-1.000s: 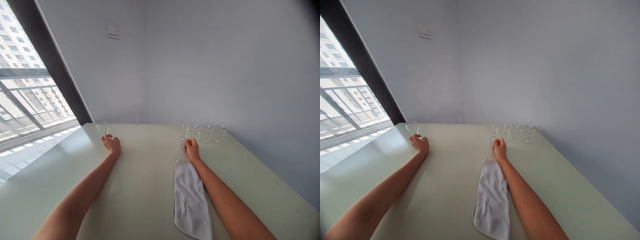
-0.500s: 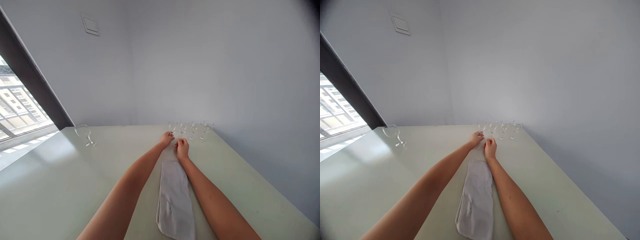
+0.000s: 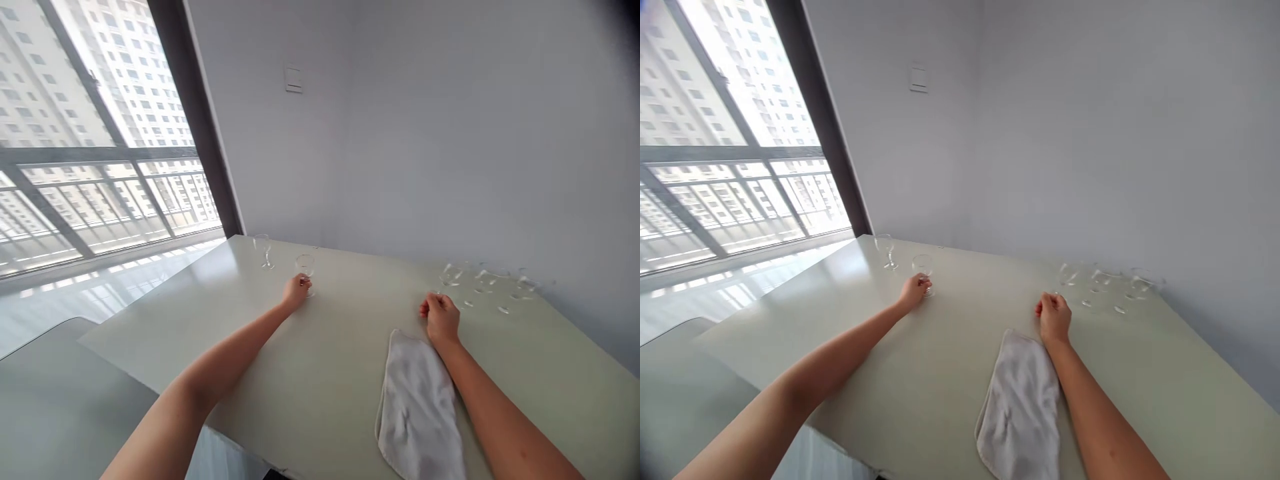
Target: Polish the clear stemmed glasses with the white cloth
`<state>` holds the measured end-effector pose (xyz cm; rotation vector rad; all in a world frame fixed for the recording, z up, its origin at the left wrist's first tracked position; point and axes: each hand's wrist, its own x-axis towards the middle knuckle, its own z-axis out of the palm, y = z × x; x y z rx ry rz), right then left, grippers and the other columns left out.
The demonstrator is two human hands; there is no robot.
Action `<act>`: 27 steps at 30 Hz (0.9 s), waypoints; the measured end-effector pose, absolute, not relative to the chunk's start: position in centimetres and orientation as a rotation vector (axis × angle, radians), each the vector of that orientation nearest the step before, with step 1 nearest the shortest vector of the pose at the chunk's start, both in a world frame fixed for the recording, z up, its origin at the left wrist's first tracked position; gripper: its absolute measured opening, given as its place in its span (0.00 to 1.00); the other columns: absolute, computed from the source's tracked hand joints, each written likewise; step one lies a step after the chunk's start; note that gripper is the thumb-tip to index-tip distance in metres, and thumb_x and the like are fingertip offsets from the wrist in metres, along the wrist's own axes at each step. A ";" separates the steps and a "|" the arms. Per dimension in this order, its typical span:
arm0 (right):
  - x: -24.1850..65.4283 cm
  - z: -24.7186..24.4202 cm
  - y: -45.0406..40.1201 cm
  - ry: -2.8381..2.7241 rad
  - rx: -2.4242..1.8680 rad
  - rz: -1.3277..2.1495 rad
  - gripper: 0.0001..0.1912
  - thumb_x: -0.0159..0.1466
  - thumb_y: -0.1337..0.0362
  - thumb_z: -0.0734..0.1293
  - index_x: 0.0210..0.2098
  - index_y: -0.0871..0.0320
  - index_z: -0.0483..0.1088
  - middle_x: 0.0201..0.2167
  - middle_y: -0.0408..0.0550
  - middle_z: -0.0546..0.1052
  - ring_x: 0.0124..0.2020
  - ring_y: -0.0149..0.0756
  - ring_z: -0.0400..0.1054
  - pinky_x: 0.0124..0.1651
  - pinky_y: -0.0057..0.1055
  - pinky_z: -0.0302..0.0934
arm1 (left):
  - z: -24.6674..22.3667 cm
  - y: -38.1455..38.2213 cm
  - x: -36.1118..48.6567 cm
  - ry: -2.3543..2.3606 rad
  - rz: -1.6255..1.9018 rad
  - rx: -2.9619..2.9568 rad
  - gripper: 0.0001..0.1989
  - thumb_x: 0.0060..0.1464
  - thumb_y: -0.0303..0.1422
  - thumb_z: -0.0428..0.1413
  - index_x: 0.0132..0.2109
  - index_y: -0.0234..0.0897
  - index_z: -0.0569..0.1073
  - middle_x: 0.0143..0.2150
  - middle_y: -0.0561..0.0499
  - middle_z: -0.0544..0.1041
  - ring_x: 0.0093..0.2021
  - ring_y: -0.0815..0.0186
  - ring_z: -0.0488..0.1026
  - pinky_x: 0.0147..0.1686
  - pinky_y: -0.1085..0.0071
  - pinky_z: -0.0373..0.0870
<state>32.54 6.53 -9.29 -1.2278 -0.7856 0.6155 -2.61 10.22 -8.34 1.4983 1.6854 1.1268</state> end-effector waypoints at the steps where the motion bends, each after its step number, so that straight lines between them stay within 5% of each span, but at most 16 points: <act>1: 32.5 -9.3 6.5 -0.794 -1.234 0.620 0.09 0.49 0.60 0.65 0.22 0.58 0.62 0.13 0.36 0.64 0.14 0.24 0.58 0.15 0.21 0.53 | -8.2 9.7 -5.1 1.734 1.158 1.457 0.06 0.46 0.30 0.53 0.34 0.37 0.69 0.29 0.52 0.72 0.24 0.72 0.66 0.26 0.75 0.62; 8: 32.9 -10.0 6.7 -0.788 -1.244 0.613 0.08 0.49 0.62 0.66 0.21 0.58 0.62 0.13 0.36 0.65 0.14 0.24 0.59 0.15 0.21 0.54 | -6.9 9.6 -15.6 1.920 1.303 1.227 0.07 0.43 0.29 0.54 0.34 0.36 0.68 0.28 0.52 0.72 0.22 0.73 0.65 0.24 0.76 0.61; 19: 32.7 -9.6 7.1 -0.749 -1.274 0.586 0.10 0.47 0.59 0.64 0.24 0.58 0.61 0.16 0.36 0.65 0.16 0.25 0.60 0.18 0.22 0.56 | -6.8 11.7 -16.8 1.950 1.353 1.173 0.10 0.41 0.31 0.55 0.34 0.36 0.69 0.28 0.53 0.70 0.22 0.72 0.65 0.23 0.76 0.62; 27: 33.6 -10.7 8.2 -0.673 -1.436 0.405 0.23 0.44 0.64 0.63 0.41 0.58 0.62 0.37 0.46 0.69 0.17 0.22 0.62 0.22 0.24 0.59 | -5.9 12.3 -16.4 1.951 1.333 1.169 0.08 0.37 0.32 0.56 0.29 0.35 0.67 0.22 0.54 0.67 0.21 0.71 0.63 0.20 0.76 0.60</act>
